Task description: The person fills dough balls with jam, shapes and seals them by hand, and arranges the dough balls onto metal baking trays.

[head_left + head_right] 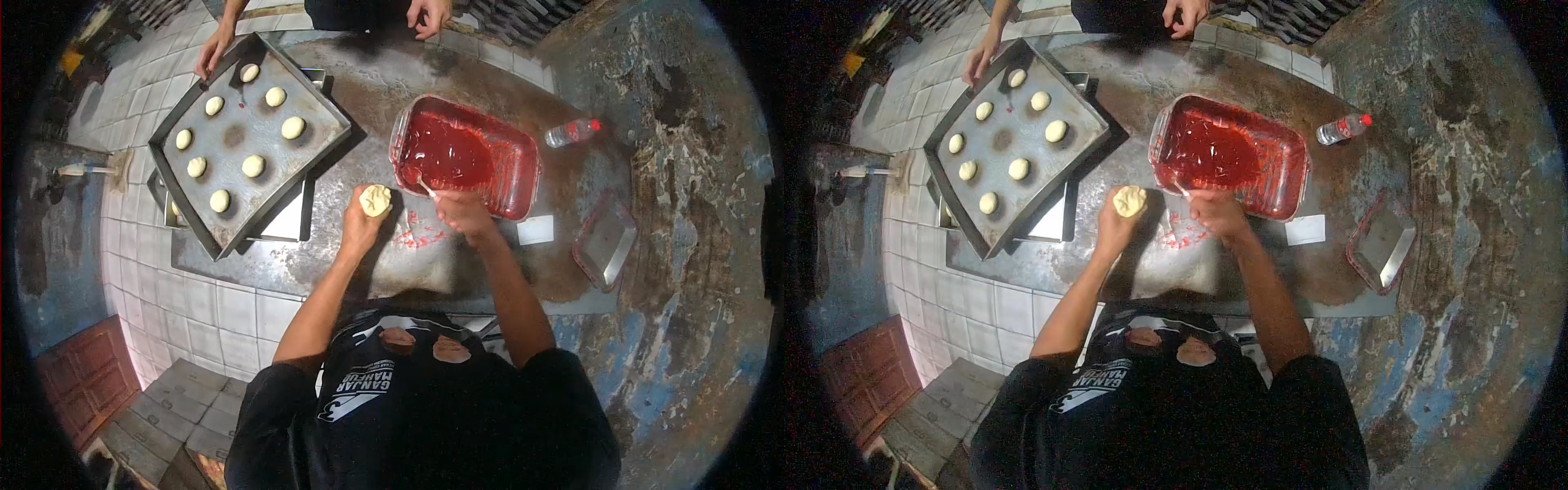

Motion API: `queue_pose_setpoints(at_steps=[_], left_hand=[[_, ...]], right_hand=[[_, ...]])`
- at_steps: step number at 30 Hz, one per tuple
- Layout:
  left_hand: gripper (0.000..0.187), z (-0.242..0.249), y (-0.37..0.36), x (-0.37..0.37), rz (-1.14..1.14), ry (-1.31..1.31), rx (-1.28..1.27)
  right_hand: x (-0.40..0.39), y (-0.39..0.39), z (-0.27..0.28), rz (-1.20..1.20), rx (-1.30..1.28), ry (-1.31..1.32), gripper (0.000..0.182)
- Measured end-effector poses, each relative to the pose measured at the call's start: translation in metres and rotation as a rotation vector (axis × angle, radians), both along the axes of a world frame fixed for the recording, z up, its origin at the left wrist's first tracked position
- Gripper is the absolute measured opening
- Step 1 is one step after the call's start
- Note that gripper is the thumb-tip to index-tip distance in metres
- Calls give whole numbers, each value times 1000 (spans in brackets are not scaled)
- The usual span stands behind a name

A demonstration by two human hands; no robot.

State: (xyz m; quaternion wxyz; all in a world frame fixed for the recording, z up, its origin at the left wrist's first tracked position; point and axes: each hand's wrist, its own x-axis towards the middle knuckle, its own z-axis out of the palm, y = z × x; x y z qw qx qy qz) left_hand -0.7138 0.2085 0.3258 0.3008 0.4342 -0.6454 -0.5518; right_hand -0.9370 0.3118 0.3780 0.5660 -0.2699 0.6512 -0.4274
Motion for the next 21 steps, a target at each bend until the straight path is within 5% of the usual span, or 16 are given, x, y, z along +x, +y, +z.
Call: queue_pose_setpoints(at_steps=[1,5,7,11,12,15,17,19,21], left_hand=[[38,0,0,-10,6,11,5],[40,2,3,-57,5,69,-20],[39,16,7,-71,-17,-37,8],[30,-7,10,-55,-161,-271,-165],[24,-22,9,-53,-45,-306,-88],[29,-54,17,-35,-17,1,134],[40,-15,43,-27,-159,202,413],[55,5,74,-23,-272,354,604],[57,7,109,-25,-349,417,449]], right_hand=[[12,4,-1,6,5,11,23],[53,12,-17,-14,-538,964,28],[75,29,-14,142,-265,1364,38],[79,74,-15,258,-157,1274,33],[74,86,-19,254,-161,1271,33],[60,120,-48,351,-41,1204,33],[49,123,-71,34,-453,1184,34],[52,108,-77,-143,-407,1142,30],[50,92,-28,-409,-178,44,26]])
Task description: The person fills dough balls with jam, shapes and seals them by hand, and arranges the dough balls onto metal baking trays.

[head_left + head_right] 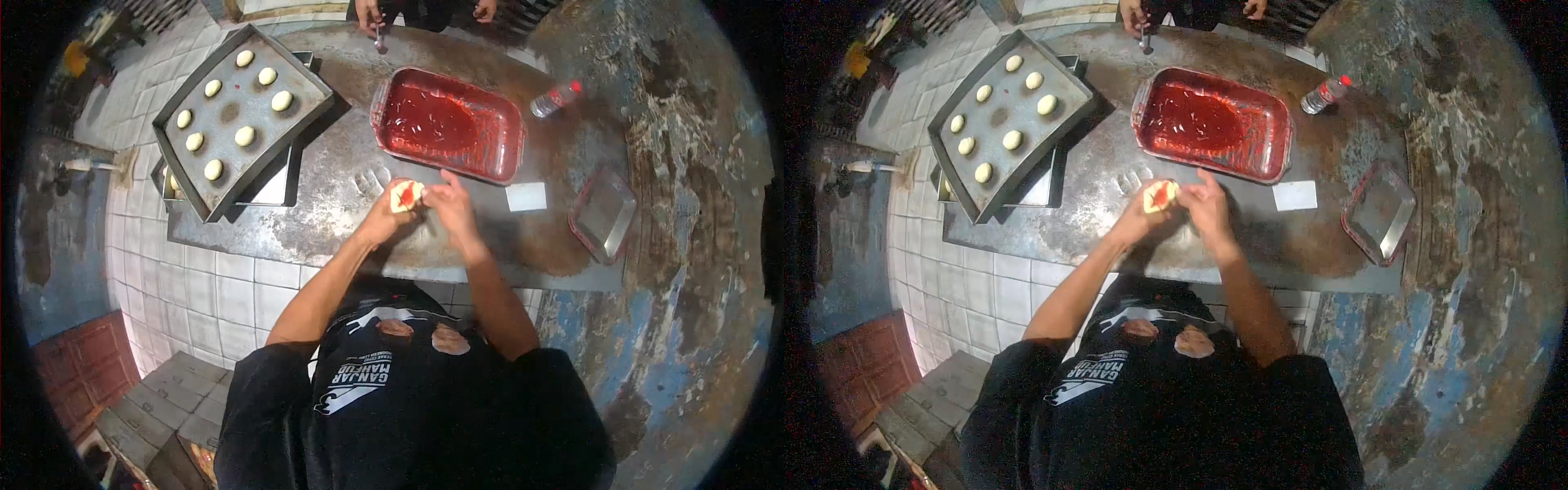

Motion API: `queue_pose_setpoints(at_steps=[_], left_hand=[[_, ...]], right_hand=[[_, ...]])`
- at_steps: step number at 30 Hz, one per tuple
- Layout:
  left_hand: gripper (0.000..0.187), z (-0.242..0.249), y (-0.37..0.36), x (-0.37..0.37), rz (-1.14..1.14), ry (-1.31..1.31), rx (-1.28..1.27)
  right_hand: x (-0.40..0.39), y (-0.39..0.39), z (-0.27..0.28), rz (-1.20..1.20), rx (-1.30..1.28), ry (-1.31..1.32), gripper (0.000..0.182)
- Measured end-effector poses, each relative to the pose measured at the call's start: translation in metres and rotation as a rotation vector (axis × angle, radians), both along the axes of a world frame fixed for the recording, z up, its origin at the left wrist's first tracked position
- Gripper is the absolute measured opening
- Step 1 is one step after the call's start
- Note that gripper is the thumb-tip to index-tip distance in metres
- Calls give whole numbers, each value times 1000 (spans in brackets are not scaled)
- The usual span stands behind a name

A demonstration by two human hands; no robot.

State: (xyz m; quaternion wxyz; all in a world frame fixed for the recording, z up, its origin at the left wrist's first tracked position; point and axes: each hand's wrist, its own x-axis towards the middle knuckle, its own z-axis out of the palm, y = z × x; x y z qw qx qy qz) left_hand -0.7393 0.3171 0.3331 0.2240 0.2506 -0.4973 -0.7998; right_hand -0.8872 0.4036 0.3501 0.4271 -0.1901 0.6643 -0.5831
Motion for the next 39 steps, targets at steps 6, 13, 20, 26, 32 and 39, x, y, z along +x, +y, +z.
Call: queue_pose_setpoints(at_steps=[6,13,20,26,32,39], left_hand=[[56,4,56,0,147,-92,-241],[44,82,103,21,16,-12,32],[27,112,137,32,35,-52,-346],[44,139,149,36,132,-225,-600],[44,141,117,75,-64,-408,-973],[45,142,109,123,86,-391,-640]], right_hand=[[36,73,73,475,-306,1203,37],[37,124,93,177,-389,587,58],[63,153,96,146,-317,732,49],[86,142,71,-260,-436,-8,63],[54,125,116,481,-204,656,45],[80,89,109,373,-569,141,50]])
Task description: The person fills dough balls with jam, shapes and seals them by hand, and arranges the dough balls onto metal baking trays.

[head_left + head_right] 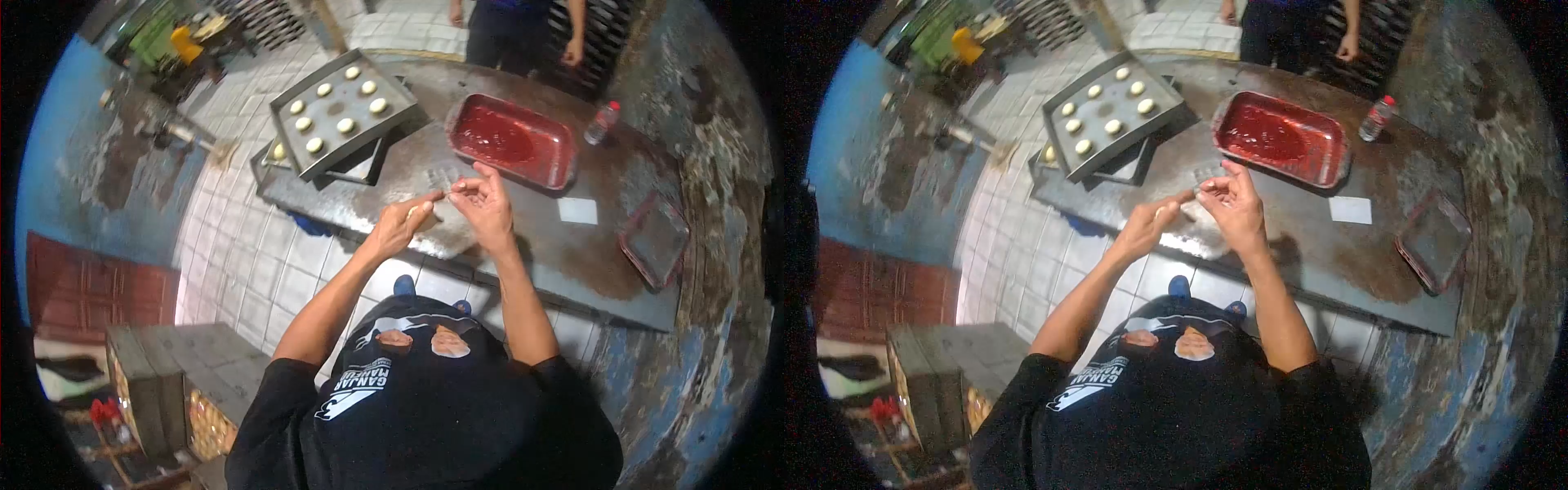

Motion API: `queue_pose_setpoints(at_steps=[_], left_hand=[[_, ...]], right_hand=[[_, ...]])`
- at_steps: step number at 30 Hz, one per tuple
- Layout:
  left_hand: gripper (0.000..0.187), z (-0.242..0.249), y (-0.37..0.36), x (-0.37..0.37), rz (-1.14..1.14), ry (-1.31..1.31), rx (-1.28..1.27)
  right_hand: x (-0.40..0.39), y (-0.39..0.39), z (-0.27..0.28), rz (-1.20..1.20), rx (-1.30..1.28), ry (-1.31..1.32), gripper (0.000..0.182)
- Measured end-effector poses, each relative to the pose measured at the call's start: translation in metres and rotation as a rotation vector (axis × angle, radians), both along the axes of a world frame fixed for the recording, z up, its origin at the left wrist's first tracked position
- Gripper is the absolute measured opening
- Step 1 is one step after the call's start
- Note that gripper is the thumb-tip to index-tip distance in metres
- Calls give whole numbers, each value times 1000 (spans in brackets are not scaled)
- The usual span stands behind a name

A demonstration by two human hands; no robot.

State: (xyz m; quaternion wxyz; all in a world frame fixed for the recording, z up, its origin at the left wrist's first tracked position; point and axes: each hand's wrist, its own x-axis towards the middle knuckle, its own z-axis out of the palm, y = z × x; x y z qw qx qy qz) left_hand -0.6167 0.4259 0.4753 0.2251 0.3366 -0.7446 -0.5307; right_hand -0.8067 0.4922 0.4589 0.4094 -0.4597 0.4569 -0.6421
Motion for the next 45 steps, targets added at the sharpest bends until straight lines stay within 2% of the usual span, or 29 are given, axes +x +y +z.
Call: queue_pose_setpoints(at_steps=[1,2,3,5,6,7,8,10,11,12,13,15,16,17,19,22,23,25,26,27,28,30,31,33,38,41,43,44,45], left_hand=[[53,-5,0,5,39,140,-38],[64,-9,-4,15,-11,43,-48],[71,5,-1,20,-13,-135,103],[63,20,1,23,24,-53,77],[56,2,-13,30,-6,12,69],[49,-5,-24,38,-37,73,67],[38,-13,-31,49,54,36,155],[38,-4,-46,57,186,100,282],[39,-5,-57,62,309,158,396],[57,-27,-74,68,273,235,396],[57,-26,-86,69,291,248,407],[72,-27,-110,70,281,552,758],[81,-33,-127,73,222,574,656],[76,-39,-143,73,266,570,512],[69,-49,-187,85,333,527,227],[59,-48,-247,113,456,582,514],[58,-50,-271,124,449,631,648],[56,-77,-312,143,555,683,719],[55,-81,-328,151,660,560,462],[54,-83,-343,163,703,522,388],[54,-85,-358,174,749,480,316],[52,-105,-368,216,778,469,317],[50,-115,-369,237,790,454,294],[42,-114,-367,276,918,294,379],[41,-140,-325,359,1148,88,270],[42,-156,-313,361,1168,46,321],[49,-162,-317,342,1145,105,375],[56,-171,-321,328,1084,76,406],[64,-173,-326,316,1030,45,435]], right_hand=[[5,-6,2,29,28,-74,50],[12,-12,3,169,144,-155,52],[15,-21,4,185,158,-159,52],[15,-43,9,468,183,278,52],[23,-49,23,477,130,523,49],[35,-56,20,497,143,523,49],[47,-65,17,410,69,305,47],[72,-90,5,146,-46,-61,46],[78,-99,2,168,-33,-47,46],[86,-106,1,42,-221,349,48],[95,-115,-2,-86,-416,740,50],[125,-141,-43,-48,-394,808,50],[139,-158,-63,-13,-161,392,48],[150,-177,-73,14,74,-21,46],[169,-217,-43,51,206,-41,42],[193,-284,-36,385,438,-484,39],[196,-315,-37,395,464,-469,39],[198,-383,-40,517,735,-392,31],[190,-421,-43,482,891,48,27],[204,-452,-38,342,719,122,28],[213,-485,-37,156,603,499,31],[206,-551,-103,-77,184,895,44],[204,-574,-131,-57,199,902,44],[196,-608,-173,223,75,1473,53],[208,-638,-206,323,-100,1469,55],[211,-630,-209,277,-88,1554,57],[203,-646,-192,519,150,1493,64],[197,-650,-174,499,119,1495,64],[194,-647,-147,459,240,965,64]])
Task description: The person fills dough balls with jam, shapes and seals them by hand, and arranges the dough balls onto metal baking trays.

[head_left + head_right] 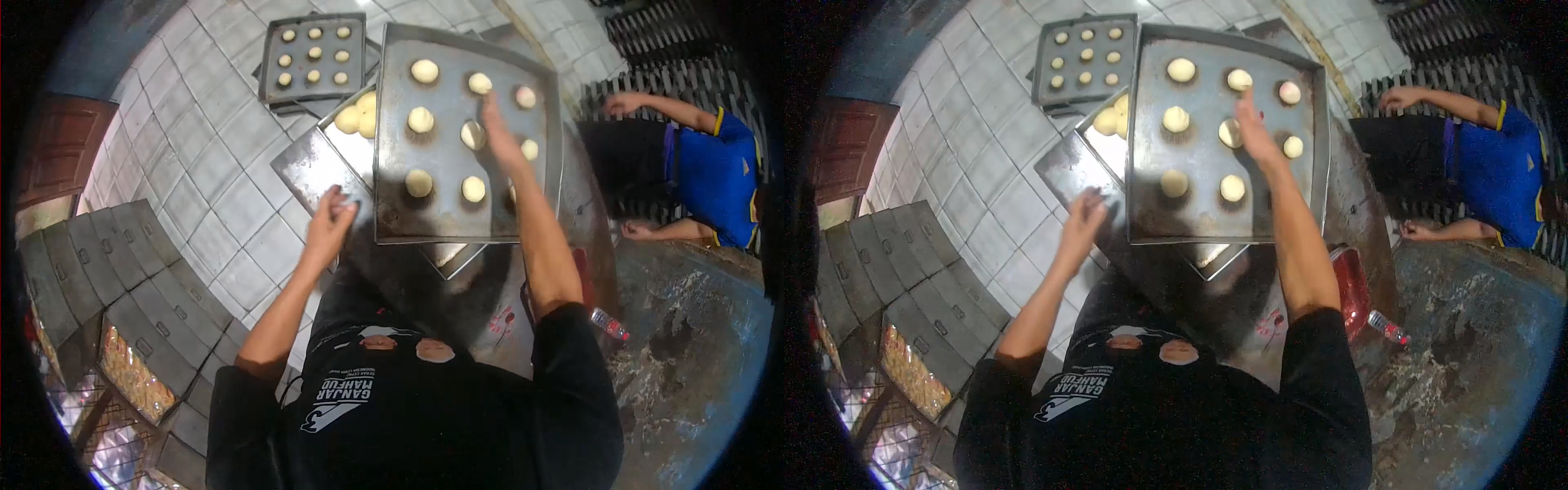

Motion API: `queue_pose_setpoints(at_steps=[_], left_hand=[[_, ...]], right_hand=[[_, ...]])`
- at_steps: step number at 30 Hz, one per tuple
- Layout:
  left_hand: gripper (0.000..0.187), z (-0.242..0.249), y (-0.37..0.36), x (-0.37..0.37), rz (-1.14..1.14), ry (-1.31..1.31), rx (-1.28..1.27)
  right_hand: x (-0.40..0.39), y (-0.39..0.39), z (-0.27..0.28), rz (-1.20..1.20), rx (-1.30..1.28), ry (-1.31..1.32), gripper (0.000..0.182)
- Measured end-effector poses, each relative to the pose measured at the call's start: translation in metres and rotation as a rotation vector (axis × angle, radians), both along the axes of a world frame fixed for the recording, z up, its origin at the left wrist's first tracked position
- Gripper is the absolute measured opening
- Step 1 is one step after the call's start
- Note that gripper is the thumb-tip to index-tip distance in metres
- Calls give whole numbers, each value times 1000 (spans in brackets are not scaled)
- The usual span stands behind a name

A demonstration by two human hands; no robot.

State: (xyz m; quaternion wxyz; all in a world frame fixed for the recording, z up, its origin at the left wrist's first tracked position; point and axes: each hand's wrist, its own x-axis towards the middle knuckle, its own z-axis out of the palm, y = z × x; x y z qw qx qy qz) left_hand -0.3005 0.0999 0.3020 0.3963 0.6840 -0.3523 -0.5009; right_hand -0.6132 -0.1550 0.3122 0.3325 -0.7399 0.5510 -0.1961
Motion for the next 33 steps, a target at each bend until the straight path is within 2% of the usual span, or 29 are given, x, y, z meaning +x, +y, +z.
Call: queue_pose_setpoints(at_steps=[1,2,4,5,6,7,8,9,10,12,13,14,16,17,18,20,21,22,23,24,26,28,30,32,33], left_hand=[[71,5,-6,-13,-67,-22,99],[78,9,-12,-26,-136,-45,202],[79,-16,-15,-52,-212,157,197],[73,-9,-17,-65,-135,124,255],[72,17,-19,-73,-47,151,268],[70,-2,-19,-76,-13,77,277],[69,-29,-24,-75,34,2,279],[66,-27,-23,-75,6,-158,209],[61,-23,-19,-79,61,-349,97],[55,-16,-10,-70,100,-245,23],[43,14,-1,-67,172,-38,77],[43,10,7,-56,176,-63,71],[33,-8,19,-25,228,184,-16],[34,8,30,-14,312,200,-26],[34,6,37,4,336,233,-61],[33,24,52,37,382,158,-35],[34,10,54,63,394,215,-58],[35,16,56,80,457,247,-71],[35,32,57,96,480,164,-79],[35,25,53,123,489,167,-87],[34,31,40,166,593,226,-117],[34,22,16,219,636,172,-143],[34,15,-13,271,658,146,-153],[35,1,-52,322,653,72,-117],[35,-6,-74,342,670,85,-96]], right_hand=[[0,11,28,-168,170,-485,66],[5,31,58,-153,148,-496,66],[8,90,111,-184,98,-463,67],[4,120,111,-150,163,-424,65],[2,152,104,-115,225,-388,64],[8,192,99,-162,282,-325,58],[5,225,74,-10,361,-425,56],[18,270,82,-63,532,-642,51],[6,289,30,138,569,-592,48],[12,352,29,43,628,-737,45],[10,372,34,2,662,-777,45],[7,389,36,-49,699,-819,44],[-8,416,7,-65,651,-810,44],[-8,427,-5,-97,608,-777,44],[-3,433,-8,-104,598,-795,44],[-1,430,-11,-171,667,-710,44],[4,423,-6,-167,659,-701,44],[17,412,6,-95,581,-594,44],[34,398,19,-21,504,-486,44],[53,380,31,-10,503,-473,44],[100,344,47,134,420,-283,46],[149,303,24,229,349,-311,44],[209,258,8,393,-190,-186,44],[265,208,-3,414,-95,-141,44],[288,186,-13,407,-169,-98,47]])
